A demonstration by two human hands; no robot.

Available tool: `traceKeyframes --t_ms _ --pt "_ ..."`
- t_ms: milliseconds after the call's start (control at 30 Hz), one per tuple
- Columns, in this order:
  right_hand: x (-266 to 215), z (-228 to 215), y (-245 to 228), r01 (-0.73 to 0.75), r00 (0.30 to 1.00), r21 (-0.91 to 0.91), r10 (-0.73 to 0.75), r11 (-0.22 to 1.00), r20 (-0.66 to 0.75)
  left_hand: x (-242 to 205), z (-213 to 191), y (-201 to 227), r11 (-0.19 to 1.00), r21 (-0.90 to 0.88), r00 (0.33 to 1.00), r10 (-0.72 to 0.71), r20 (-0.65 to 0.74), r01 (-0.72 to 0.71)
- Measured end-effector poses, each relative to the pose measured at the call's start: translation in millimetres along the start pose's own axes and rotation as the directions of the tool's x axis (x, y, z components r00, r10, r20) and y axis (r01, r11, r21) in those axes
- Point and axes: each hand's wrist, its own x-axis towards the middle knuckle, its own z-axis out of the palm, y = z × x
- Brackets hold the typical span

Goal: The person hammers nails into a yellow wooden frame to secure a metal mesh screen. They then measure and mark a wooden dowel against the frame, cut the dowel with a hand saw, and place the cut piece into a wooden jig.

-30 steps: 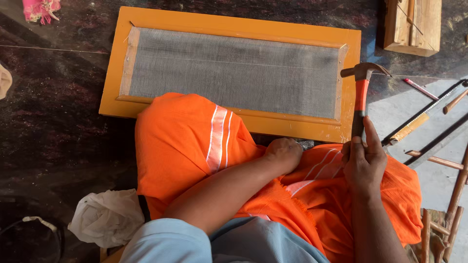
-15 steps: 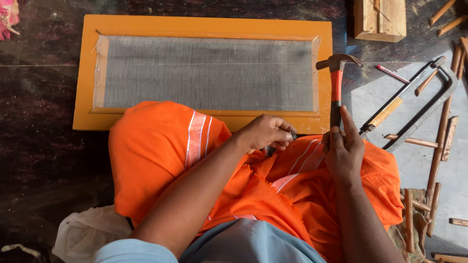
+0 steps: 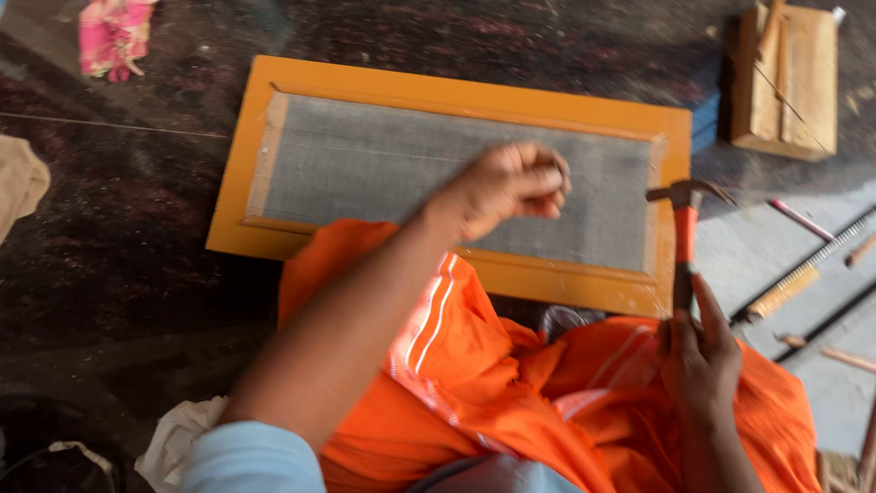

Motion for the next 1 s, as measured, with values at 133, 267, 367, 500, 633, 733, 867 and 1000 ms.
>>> traceKeyframes --t_ms 133,267,367,500,633,733,867,1000 --pt "-5 9 -1 0.043 0.999 -0.140 -0.044 0.989 -0.002 -13 -93 59 0.979 0.184 0.965 0.128 -0.231 -0.086" --pt "-6 27 -1 0.033 0.999 -0.127 -0.033 0.991 -0.003 -34 -182 67 0.915 0.400 0.767 0.223 -0.601 0.047" --pt "-7 50 -6 0.061 0.996 -0.055 -0.057 0.997 0.066 -31 -226 46 0.785 0.602 0.636 0.393 -0.665 0.145" --pt "6 102 -22 -0.062 0.987 -0.032 0.066 0.998 0.146 0 -258 25 0.548 0.834 0.586 0.654 -0.478 0.069" --pt "27 161 -55 0.014 0.969 -0.123 0.017 0.992 0.247 22 -264 15 0.338 0.932 0.587 0.732 -0.345 0.126" --pt "44 201 -83 0.127 0.945 -0.158 -0.071 0.979 0.319 26 -265 13 0.280 0.945 0.601 0.731 -0.322 0.166" --pt "57 237 -108 0.337 0.885 -0.184 -0.243 0.923 0.397 22 -265 4 0.320 0.939 0.593 0.733 -0.332 0.130" --pt "74 264 -119 0.472 0.822 -0.211 -0.340 0.856 0.457 23 -267 5 0.286 0.948 0.577 0.755 -0.312 0.139"
